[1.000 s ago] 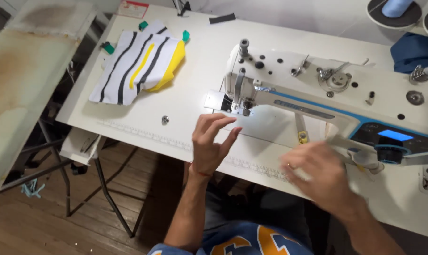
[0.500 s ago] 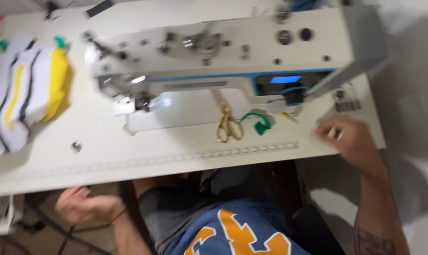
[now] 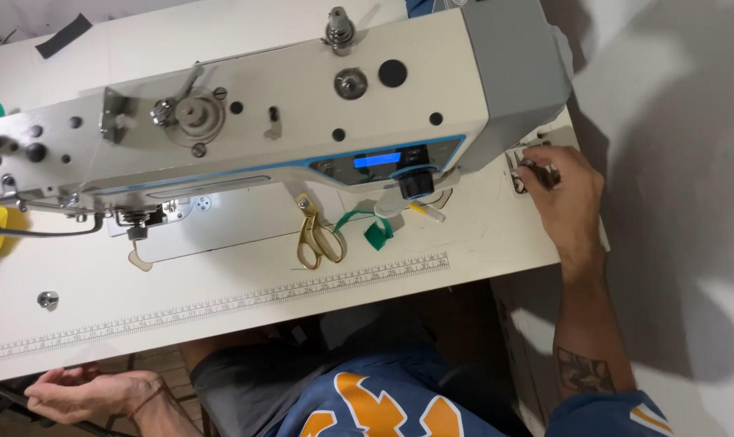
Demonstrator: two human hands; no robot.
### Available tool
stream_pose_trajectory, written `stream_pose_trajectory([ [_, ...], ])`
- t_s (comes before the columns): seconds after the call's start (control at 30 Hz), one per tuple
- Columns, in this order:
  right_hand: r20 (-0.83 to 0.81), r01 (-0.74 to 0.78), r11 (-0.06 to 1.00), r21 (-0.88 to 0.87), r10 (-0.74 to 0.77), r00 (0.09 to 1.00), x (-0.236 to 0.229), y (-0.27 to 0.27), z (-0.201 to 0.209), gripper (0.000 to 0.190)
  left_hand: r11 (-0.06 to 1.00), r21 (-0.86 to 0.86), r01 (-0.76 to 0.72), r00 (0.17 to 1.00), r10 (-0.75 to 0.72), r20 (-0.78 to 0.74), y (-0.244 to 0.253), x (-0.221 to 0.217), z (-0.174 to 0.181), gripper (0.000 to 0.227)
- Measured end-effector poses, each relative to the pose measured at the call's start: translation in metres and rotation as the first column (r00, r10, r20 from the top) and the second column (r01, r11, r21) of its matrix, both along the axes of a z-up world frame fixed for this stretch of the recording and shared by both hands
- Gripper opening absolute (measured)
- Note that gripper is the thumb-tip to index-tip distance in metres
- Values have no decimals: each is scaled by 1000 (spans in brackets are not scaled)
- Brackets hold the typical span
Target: Threading an industrial sewing machine by guiding thread through tensioners and the needle eye.
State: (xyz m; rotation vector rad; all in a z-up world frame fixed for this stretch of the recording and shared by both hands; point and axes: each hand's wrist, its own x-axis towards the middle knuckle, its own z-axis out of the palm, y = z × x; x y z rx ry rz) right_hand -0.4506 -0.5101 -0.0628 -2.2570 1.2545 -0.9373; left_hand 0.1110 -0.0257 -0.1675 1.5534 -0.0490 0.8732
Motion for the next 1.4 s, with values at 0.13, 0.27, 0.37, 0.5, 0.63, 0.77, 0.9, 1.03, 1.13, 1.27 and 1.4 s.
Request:
stream_pose_trajectory([
  [0.13,179,-25,1000,15,22,984,0,9,5,39,1000,7,14,1000,-14,8,2,1,1,50],
  [0.27,195,23,995,-95,-4,981,0,7,3,29,999,-11,40,999,-39,25,0,5,6,49],
  [0.37,116,-15,994,-110,28,993,1,4,6,26,999,1,39,999,-39,25,0,8,6,50],
  [0.5,-53,-87,980,-181,78,996,1,6,9,16,998,-3,64,998,-64,28,3,6,7,49],
  [0.63,-278,-120,992,-42,104,955,-22,10,9,29,994,97,50,996,-58,74,13,0,5,51],
  [0.77,-217,-145,989,-25,137,967,-30,16,6,20,999,1,46,999,-46,-12,9,-6,11,48],
  [0.9,-130,-141,988,-57,133,982,-31,18,2,15,1000,-7,-5,999,4,-50,14,-11,11,50],
  [1.03,-47,-198,972,-128,193,980,-22,29,27,23,999,-34,-2,1000,2,-9,17,-10,18,49],
  [1.13,-20,-161,972,-169,160,987,-18,37,36,15,998,-7,-58,993,59,98,20,-13,39,56],
  [1.27,320,-203,979,-26,200,926,16,70,66,12,981,191,38,940,-99,325,-16,-43,117,38],
  [1.4,356,-503,864,15,465,811,90,121,123,14,862,480,167,792,-407,455,-57,-67,184,34],
])
